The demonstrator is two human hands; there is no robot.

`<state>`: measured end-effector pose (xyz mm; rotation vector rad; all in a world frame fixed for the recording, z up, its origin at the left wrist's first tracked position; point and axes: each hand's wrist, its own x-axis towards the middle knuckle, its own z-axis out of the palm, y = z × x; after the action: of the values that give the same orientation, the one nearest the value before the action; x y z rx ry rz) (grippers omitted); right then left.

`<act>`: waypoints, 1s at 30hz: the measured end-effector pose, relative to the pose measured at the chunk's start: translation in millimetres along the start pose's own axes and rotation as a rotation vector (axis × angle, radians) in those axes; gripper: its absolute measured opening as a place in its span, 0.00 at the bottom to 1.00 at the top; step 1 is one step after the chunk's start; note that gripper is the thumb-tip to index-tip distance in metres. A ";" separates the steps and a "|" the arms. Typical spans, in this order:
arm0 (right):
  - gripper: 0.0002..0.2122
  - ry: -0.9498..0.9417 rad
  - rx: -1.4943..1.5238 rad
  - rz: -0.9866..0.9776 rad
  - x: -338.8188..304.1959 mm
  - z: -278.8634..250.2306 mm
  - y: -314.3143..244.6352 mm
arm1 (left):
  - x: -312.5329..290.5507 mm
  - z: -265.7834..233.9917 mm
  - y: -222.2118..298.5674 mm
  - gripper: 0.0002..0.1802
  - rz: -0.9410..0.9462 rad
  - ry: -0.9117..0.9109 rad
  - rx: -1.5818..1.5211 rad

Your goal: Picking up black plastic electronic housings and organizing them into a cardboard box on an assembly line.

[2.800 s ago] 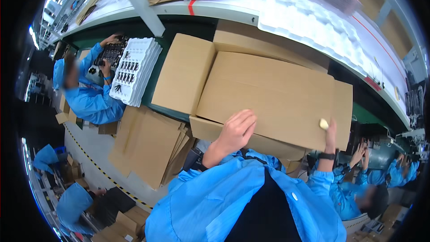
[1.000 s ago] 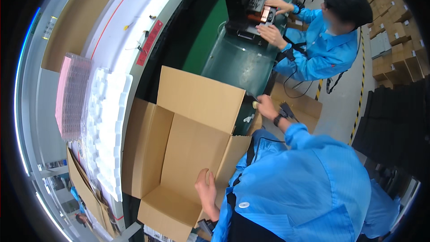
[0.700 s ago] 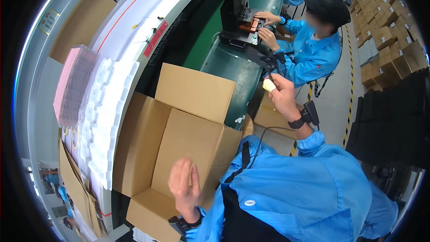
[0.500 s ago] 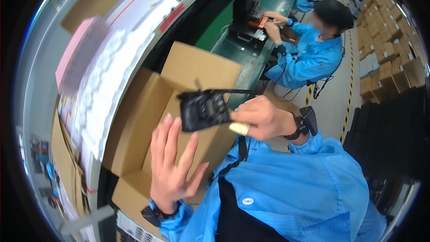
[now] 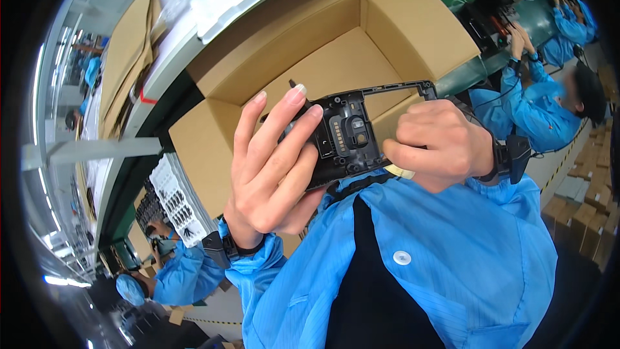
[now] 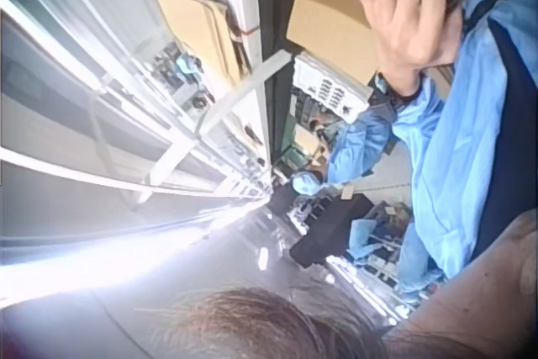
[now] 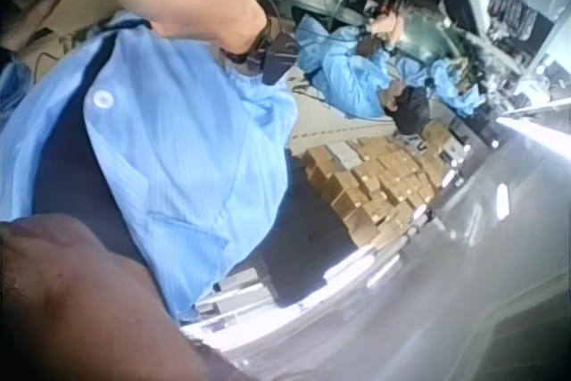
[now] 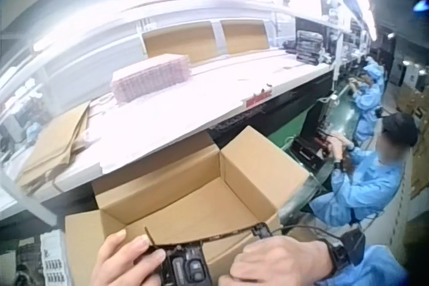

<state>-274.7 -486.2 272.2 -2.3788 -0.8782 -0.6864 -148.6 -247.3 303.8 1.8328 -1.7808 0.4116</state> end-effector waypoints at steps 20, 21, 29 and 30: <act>0.07 0.022 0.304 0.049 17.0 8.5 -3.2 | -8.5 -16.7 2.0 0.24 0.001 0.052 -0.014; 0.07 0.024 0.301 0.056 15.4 8.6 -2.9 | -8.2 -16.2 1.6 0.24 0.019 0.053 -0.009; 0.07 0.050 0.383 0.125 9.2 8.7 -4.3 | -4.7 -12.8 -4.8 0.23 0.053 0.001 -0.105; 0.07 0.052 0.381 0.130 8.5 8.5 -3.5 | -5.2 -9.5 -7.0 0.23 0.057 0.023 -0.117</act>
<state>-269.1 -475.0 272.0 -2.0466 -0.7485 -0.4776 -140.6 -237.8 307.3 1.6942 -1.8060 0.3417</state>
